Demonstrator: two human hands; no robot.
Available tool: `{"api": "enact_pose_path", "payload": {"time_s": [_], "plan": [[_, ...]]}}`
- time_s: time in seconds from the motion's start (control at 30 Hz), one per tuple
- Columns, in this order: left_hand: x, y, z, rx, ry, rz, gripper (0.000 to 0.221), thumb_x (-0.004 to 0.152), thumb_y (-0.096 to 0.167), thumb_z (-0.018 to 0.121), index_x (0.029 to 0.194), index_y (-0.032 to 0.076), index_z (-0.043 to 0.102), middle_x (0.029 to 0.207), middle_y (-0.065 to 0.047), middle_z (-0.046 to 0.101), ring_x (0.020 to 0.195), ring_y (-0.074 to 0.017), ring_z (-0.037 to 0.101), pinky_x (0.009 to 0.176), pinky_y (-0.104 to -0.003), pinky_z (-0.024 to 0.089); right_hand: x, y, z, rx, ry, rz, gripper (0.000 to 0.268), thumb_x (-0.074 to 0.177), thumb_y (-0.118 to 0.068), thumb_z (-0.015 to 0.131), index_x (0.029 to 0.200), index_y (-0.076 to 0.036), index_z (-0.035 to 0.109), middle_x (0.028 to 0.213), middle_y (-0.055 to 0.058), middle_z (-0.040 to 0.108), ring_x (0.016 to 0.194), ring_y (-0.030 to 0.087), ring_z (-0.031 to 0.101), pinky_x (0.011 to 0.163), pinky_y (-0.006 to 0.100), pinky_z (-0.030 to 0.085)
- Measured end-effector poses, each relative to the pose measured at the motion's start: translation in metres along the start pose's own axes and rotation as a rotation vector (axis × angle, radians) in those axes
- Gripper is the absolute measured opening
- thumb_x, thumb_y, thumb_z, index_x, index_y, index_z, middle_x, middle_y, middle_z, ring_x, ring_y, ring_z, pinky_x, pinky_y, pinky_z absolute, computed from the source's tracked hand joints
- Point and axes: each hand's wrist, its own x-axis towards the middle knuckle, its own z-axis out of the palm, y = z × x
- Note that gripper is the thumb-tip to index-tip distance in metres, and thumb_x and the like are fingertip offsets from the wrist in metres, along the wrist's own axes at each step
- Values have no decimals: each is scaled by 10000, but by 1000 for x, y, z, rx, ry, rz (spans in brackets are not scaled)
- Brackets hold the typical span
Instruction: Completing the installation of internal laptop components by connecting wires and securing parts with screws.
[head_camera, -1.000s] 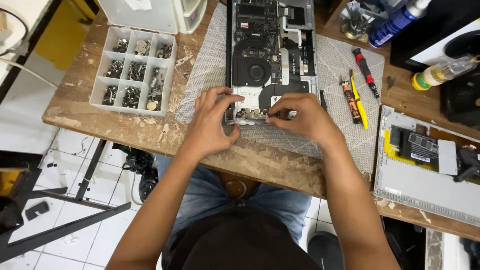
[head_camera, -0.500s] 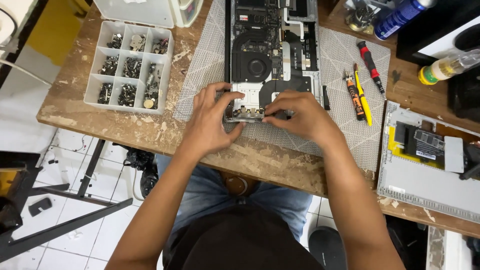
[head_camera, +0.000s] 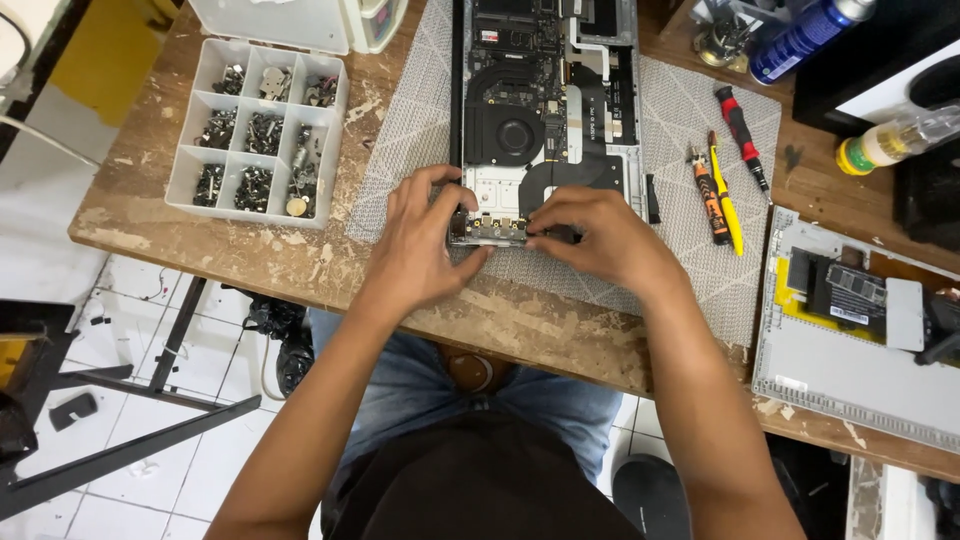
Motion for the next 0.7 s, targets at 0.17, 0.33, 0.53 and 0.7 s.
{"api": "enact_pose_path", "payload": {"time_s": [0.17, 0.33, 0.53, 0.7], "plan": [[0, 3, -1, -8, 24, -51, 561, 725, 155, 871, 1190, 78, 568, 1304, -213, 479, 1276, -410, 448, 1101, -563, 361, 0, -5, -6, -28, -14, 4, 182, 805, 65, 785, 977, 7, 802, 943, 190, 774, 917, 353, 745, 897, 482, 592], [1, 2, 0, -6, 16, -74, 616, 737, 184, 873, 1250, 72, 550, 1296, -204, 492, 1270, -407, 456, 1095, -573, 372, -4, -1, -9, -25, 2, 5, 176, 806, 62, 792, 975, 13, 799, 954, 188, 777, 915, 370, 751, 882, 500, 597], [0, 5, -3, -11, 5, -61, 599, 754, 172, 864, 1264, 66, 569, 1288, -213, 489, 1265, -425, 449, 1104, -601, 354, -6, 4, -9, 72, 117, -70, 268, 773, 135, 765, 1017, 25, 783, 895, 189, 752, 852, 334, 733, 832, 440, 595], [-2, -1, -1, -21, 13, 17, 465, 756, 145, 849, 1169, 107, 639, 1293, -188, 496, 1274, -407, 440, 1126, -583, 325, -7, 6, -4, 3, 50, -63, 226, 745, 119, 779, 936, 0, 800, 853, 159, 757, 786, 292, 727, 824, 417, 590]]}}
